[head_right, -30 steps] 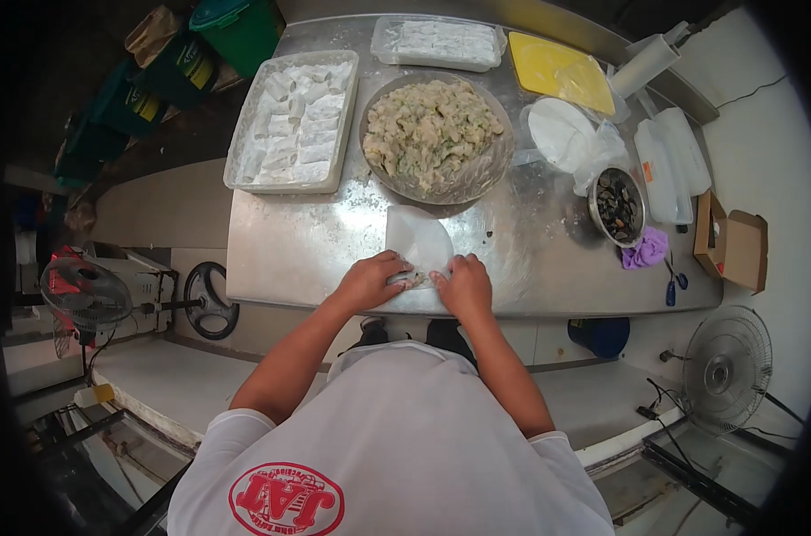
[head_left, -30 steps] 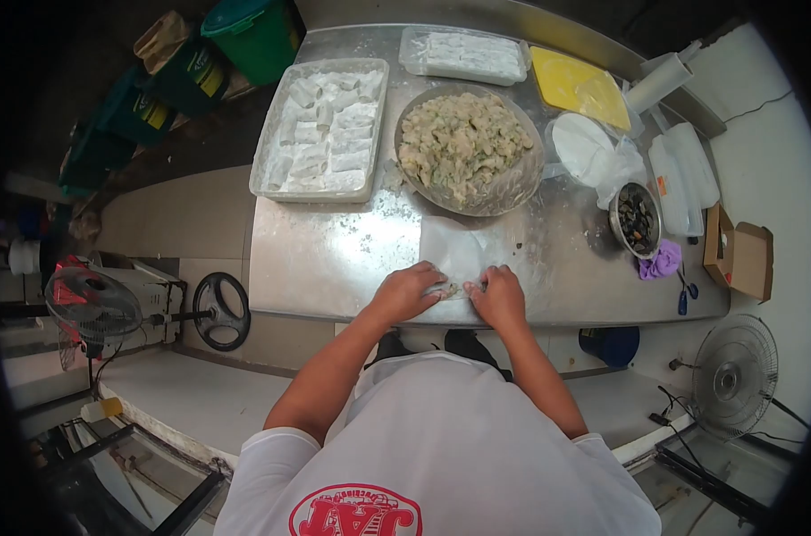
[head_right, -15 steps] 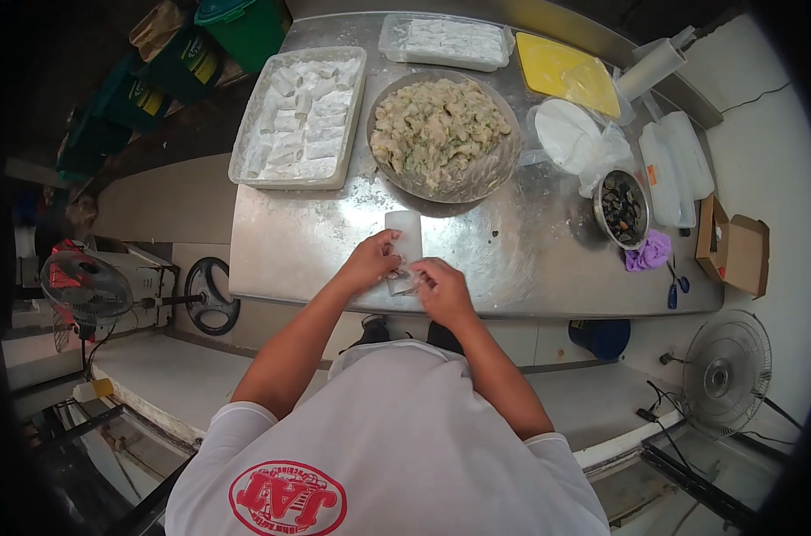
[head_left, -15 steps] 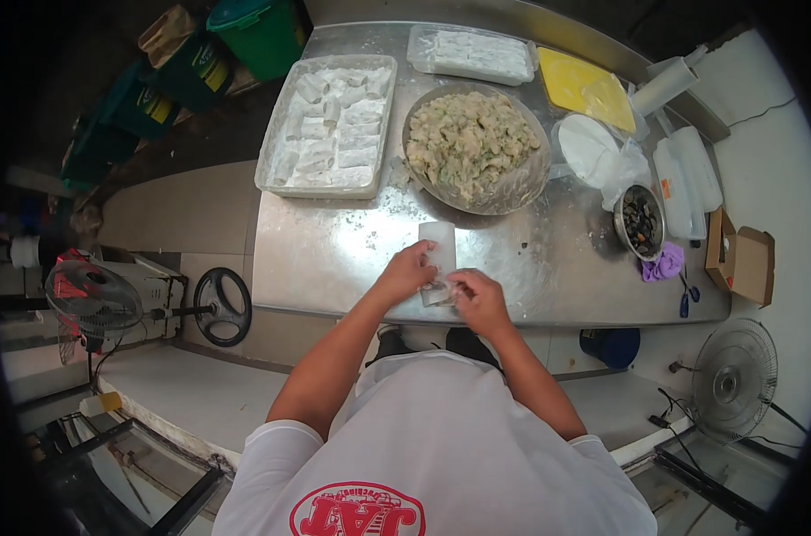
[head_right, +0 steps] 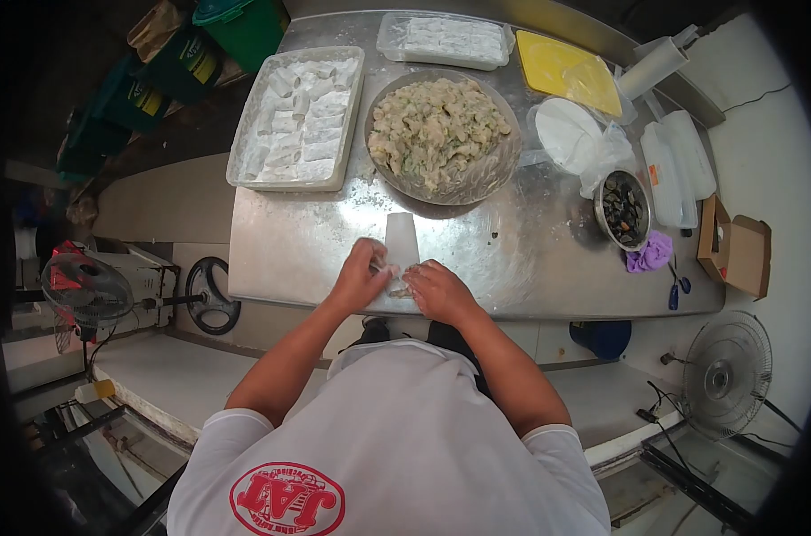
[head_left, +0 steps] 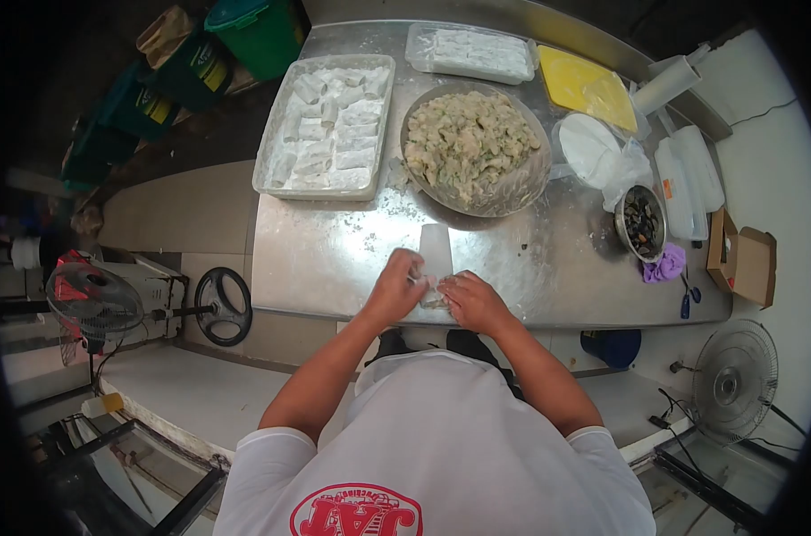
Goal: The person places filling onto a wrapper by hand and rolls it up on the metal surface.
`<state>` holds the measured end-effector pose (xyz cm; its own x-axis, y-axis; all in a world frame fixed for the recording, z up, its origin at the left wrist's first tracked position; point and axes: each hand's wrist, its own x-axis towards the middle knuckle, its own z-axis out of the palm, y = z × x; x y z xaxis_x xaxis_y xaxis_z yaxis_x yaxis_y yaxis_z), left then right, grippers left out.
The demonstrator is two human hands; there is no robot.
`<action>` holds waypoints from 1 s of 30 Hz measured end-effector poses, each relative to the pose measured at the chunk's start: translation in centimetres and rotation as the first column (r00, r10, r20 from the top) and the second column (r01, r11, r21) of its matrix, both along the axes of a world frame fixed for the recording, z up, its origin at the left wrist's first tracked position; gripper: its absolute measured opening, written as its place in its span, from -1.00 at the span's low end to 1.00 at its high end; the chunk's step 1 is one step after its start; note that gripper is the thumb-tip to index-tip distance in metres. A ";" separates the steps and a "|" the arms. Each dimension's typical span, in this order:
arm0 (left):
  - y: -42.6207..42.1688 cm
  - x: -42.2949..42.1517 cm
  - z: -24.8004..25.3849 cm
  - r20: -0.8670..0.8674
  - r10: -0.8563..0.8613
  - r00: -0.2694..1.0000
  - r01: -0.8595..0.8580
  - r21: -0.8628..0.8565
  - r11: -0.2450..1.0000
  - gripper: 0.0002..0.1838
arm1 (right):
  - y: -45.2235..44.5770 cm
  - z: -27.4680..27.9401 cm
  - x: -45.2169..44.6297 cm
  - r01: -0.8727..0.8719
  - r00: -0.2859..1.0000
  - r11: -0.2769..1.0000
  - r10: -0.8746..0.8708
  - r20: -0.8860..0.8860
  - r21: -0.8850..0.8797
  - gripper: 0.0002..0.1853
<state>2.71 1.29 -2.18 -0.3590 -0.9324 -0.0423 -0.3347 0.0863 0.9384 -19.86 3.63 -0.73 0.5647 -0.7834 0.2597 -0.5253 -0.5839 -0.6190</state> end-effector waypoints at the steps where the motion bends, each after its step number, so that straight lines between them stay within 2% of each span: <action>1: 0.5 0.6 0.0 0.056 -0.107 0.993 0.110 -0.047 0.993 -0.43 | -0.1 -0.1 0.0 -0.003 1.000 1.000 0.004 -0.009 0.018 -0.67; 2: 0.7 0.9 -0.3 0.159 -0.186 0.970 0.239 -0.441 0.865 -0.45 | -0.1 -0.2 0.0 -0.009 1.000 0.999 0.010 -0.016 0.038 -0.65; 3: 1.0 1.1 0.0 0.160 -0.185 0.970 0.238 -0.438 0.867 -0.45 | 0.0 -0.3 0.1 -0.012 1.000 0.999 0.012 -0.014 0.041 -0.65; 5: 1.0 1.3 0.7 0.316 -0.315 0.895 0.418 -0.351 0.838 -0.52 | -0.3 -0.2 0.0 0.001 1.000 0.994 0.002 -0.031 0.108 -0.65; 6: 0.8 1.2 1.0 0.315 -0.312 0.896 0.416 -0.353 0.838 -0.52 | -0.3 0.4 0.2 0.000 0.999 0.994 0.003 -0.032 0.106 -0.65; 8: 0.1 0.8 1.5 0.300 -0.307 0.903 0.332 -0.035 0.943 -0.59 | 0.2 1.6 0.8 0.061 0.996 0.998 -0.061 0.071 0.000 -0.66; 11: -1.1 1.1 1.9 0.223 -0.314 0.923 0.315 0.032 0.948 -0.64 | 0.4 0.3 0.9 0.098 0.995 0.995 -0.098 0.011 0.034 -0.68; 15: -1.5 1.0 2.9 0.169 -0.304 0.938 0.315 -0.039 0.948 -0.72 | -0.5 -0.8 1.1 0.124 0.992 0.991 -0.122 -0.035 0.059 -0.71; 17: -1.8 1.0 1.4 0.185 -0.255 0.949 0.293 -0.225 0.929 -0.80 | -0.9 -1.0 1.2 0.147 0.989 0.987 -0.144 -0.042 0.069 -0.71; 21: -2.4 0.4 1.5 0.213 -0.207 0.955 0.234 -0.111 0.966 -0.85 | -1.2 0.3 1.8 0.202 0.976 0.979 -0.200 0.085 -0.013 -0.69; 23: -2.6 0.0 1.6 0.253 -0.182 0.950 0.210 -0.090 0.974 -0.84 | -0.9 0.8 1.7 0.170 0.985 0.985 -0.171 -0.035 -0.037 -0.65; 24: -2.6 -0.1 1.6 0.253 -0.182 0.950 0.210 -0.089 0.974 -0.84 | -0.9 0.3 1.6 0.170 0.985 0.985 -0.171 -0.035 -0.037 -0.65; 26: -2.6 -0.3 1.7 0.251 -0.120 0.961 0.162 -0.157 0.974 -0.82 | -1.2 -0.9 1.4 0.174 0.977 0.982 -0.181 -0.115 -0.068 -0.60; 30: -2.7 0.1 1.9 0.183 -0.155 0.971 0.193 -0.217 0.957 -0.80 | -2.0 -0.5 1.1 0.148 0.982 0.988 -0.151 -0.115 -0.035 -0.60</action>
<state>2.78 -1.44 -0.25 -0.5227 -0.8470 0.0964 -0.4409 0.3654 0.8198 -18.77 1.65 -1.19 0.4697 -0.8549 0.2201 -0.6755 -0.5086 -0.5339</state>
